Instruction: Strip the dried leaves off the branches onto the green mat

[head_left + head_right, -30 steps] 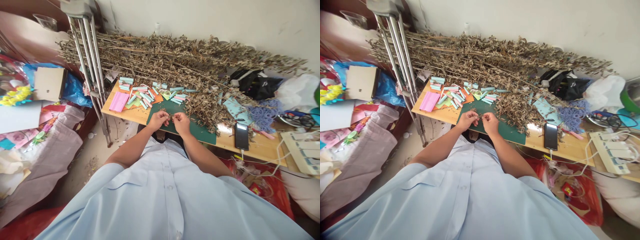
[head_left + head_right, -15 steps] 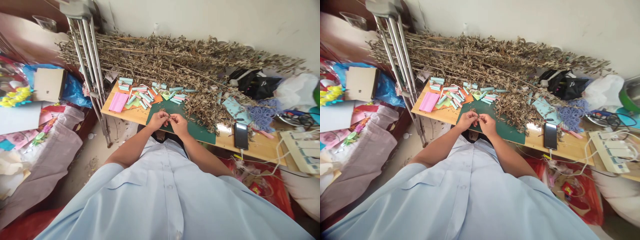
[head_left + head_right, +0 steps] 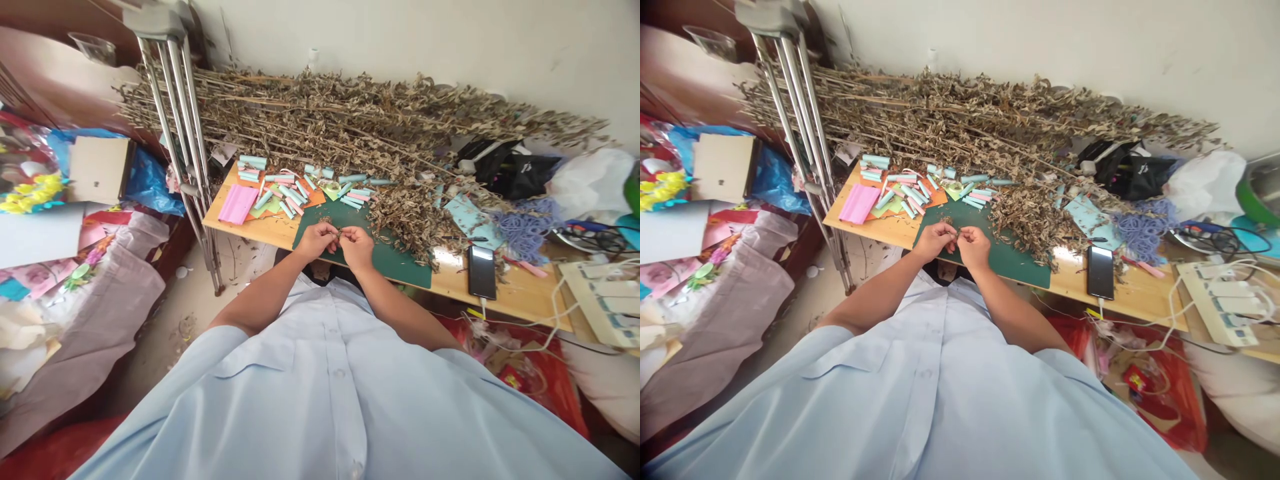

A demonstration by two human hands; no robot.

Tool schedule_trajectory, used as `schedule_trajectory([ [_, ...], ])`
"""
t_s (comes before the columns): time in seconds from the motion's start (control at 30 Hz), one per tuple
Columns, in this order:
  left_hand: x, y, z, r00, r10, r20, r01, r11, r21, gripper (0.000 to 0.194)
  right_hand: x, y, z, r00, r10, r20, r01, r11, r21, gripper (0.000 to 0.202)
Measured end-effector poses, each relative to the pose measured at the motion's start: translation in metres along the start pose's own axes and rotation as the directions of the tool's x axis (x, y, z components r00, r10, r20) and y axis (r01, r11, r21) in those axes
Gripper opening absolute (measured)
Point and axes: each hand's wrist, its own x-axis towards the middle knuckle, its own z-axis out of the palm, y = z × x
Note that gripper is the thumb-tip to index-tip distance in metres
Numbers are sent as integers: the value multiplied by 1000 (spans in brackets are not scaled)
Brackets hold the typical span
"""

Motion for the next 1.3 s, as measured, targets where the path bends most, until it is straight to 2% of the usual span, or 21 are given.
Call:
schedule_trajectory([
  [0.1,0,-2,-1,999,-24,-28,23,999,-43,17,3,0,-2,998,59,-38,-57,997,58,20],
  [0.27,0,-3,-3,998,-66,-11,64,991,-118,27,3,-6,-13,999,-16,44,18,998,-52,15],
  [0.5,2,-4,-4,998,-59,33,63,986,-155,29,4,1,-18,997,-15,79,23,995,-97,18],
  [0.77,2,-6,-5,999,-31,30,35,987,-158,29,3,-6,-20,998,-29,57,35,993,-111,20],
  [1.0,2,-5,-5,998,-33,58,41,991,-128,32,-1,-10,-15,976,-63,210,66,998,-7,31],
  [1.17,2,-7,-6,997,-27,73,35,993,-116,29,1,-7,-12,977,-76,201,77,997,2,30],
  [1.3,3,-9,-6,997,-14,79,24,992,-127,27,1,-3,-6,989,-26,146,20,999,44,28],
])
